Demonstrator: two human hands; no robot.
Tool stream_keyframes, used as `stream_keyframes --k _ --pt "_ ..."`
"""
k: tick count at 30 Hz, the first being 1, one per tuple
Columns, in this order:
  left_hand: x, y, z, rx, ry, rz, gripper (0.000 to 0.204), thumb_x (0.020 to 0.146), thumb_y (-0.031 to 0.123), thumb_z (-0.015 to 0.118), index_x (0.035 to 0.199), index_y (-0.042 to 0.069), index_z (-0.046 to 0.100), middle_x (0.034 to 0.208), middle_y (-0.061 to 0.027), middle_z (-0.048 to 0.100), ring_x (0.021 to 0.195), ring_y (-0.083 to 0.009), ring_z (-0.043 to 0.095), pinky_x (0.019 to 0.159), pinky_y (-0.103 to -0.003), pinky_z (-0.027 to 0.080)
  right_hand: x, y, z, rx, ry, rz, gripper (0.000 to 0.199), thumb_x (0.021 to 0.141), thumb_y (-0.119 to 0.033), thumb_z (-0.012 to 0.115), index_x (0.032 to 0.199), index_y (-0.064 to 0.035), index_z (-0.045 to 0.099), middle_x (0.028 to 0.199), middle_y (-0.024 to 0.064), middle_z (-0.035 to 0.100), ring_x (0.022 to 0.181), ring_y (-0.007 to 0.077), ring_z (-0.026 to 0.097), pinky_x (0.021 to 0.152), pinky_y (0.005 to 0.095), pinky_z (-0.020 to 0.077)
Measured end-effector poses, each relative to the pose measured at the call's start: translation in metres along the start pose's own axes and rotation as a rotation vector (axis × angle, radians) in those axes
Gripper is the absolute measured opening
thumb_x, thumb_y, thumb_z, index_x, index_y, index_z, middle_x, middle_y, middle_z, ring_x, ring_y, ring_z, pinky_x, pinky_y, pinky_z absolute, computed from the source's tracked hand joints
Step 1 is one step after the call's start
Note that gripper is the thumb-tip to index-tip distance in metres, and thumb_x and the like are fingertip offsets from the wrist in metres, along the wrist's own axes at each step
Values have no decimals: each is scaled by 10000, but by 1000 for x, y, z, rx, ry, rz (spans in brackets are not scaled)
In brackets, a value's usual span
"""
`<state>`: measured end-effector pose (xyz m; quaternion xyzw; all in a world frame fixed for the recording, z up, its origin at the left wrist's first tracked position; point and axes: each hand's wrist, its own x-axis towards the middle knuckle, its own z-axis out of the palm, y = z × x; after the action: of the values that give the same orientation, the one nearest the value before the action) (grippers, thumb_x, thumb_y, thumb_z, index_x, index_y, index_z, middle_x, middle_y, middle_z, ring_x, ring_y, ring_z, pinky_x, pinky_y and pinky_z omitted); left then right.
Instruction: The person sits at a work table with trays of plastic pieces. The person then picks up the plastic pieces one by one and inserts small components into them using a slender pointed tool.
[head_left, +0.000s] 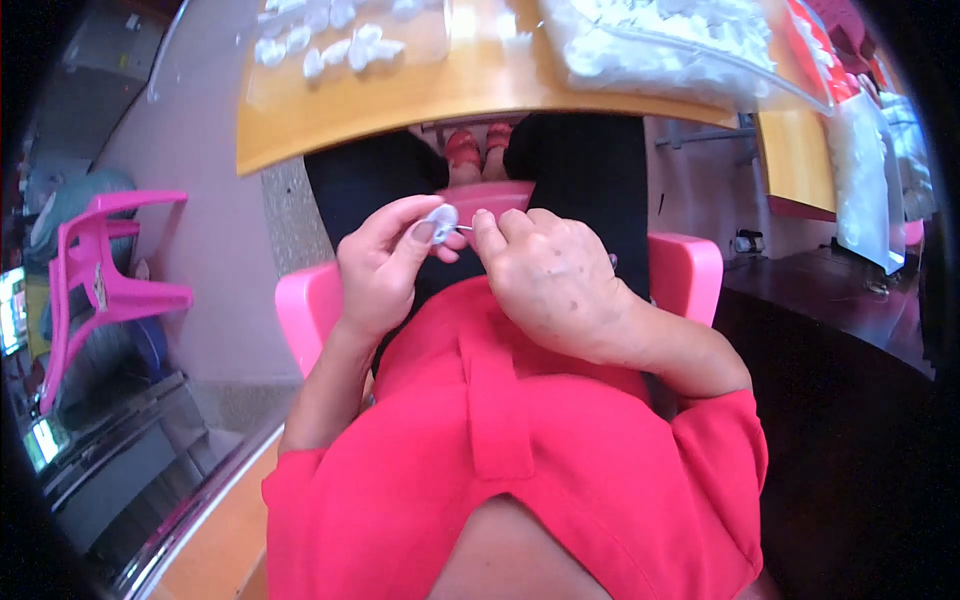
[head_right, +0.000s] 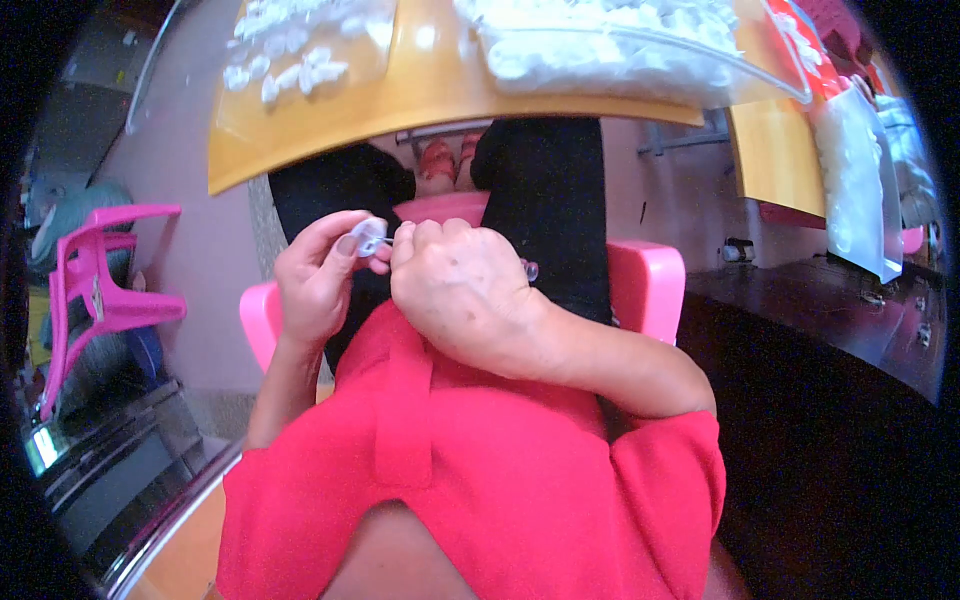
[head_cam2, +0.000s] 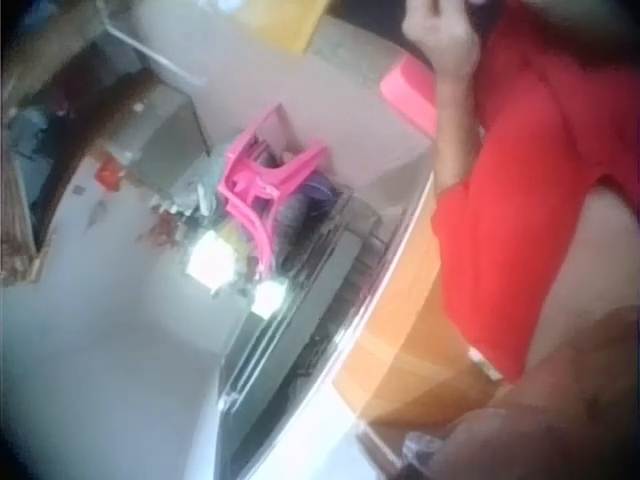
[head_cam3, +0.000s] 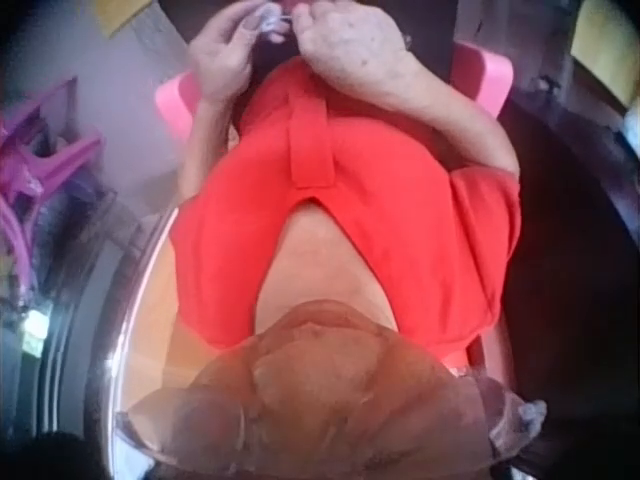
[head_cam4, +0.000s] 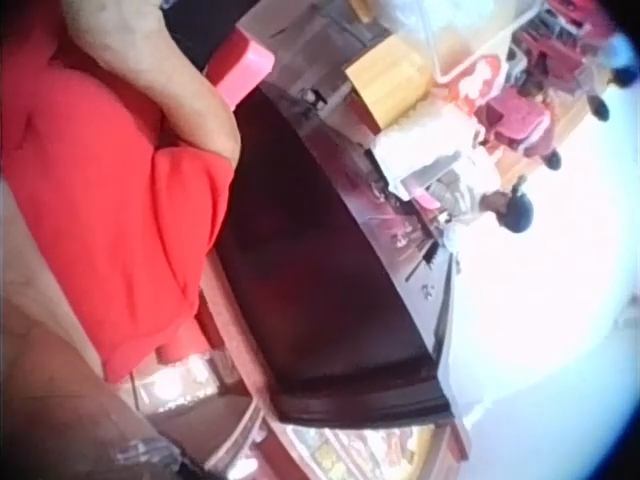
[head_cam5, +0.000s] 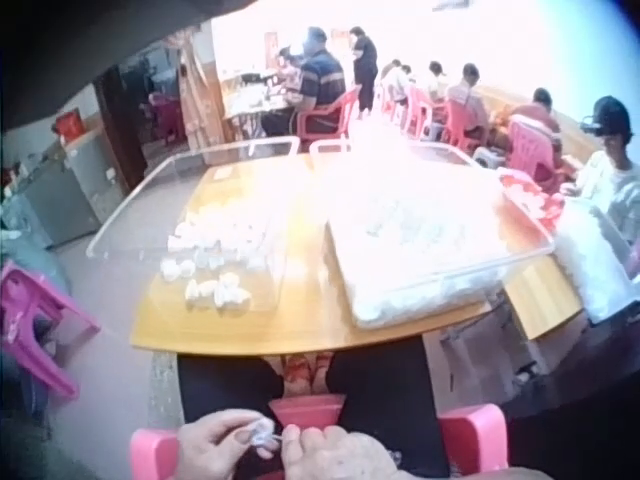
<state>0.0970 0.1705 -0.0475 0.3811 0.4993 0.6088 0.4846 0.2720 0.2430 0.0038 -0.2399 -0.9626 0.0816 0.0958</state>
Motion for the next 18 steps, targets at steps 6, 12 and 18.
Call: stream_keyframes --k 6,12,18 --pt "84 132 24 623 395 837 267 909 22 577 1169 -35 573 1081 -122 629 973 -174 607 862 -274 489 -27 62 -39 97 29 117 365 685 -48 585 1033 63 584 738 126 590 719 263 622 620 350 517" --pt "203 223 66 1263 223 827 296 877 169 634 1152 59 632 1223 -114 600 1138 -243 567 965 -337 441 -61 88 -37 263 -97 124 231 680 -50 590 891 43 579 782 186 634 768 312 655 678 372 535" --pt "253 176 205 1237 -569 666 182 825 55 648 991 -16 666 1058 -158 641 984 -271 618 864 -332 481 -68 107 -23 253 -43 58 139 699 -92 563 767 8 630 717 172 649 686 288 670 635 359 543"
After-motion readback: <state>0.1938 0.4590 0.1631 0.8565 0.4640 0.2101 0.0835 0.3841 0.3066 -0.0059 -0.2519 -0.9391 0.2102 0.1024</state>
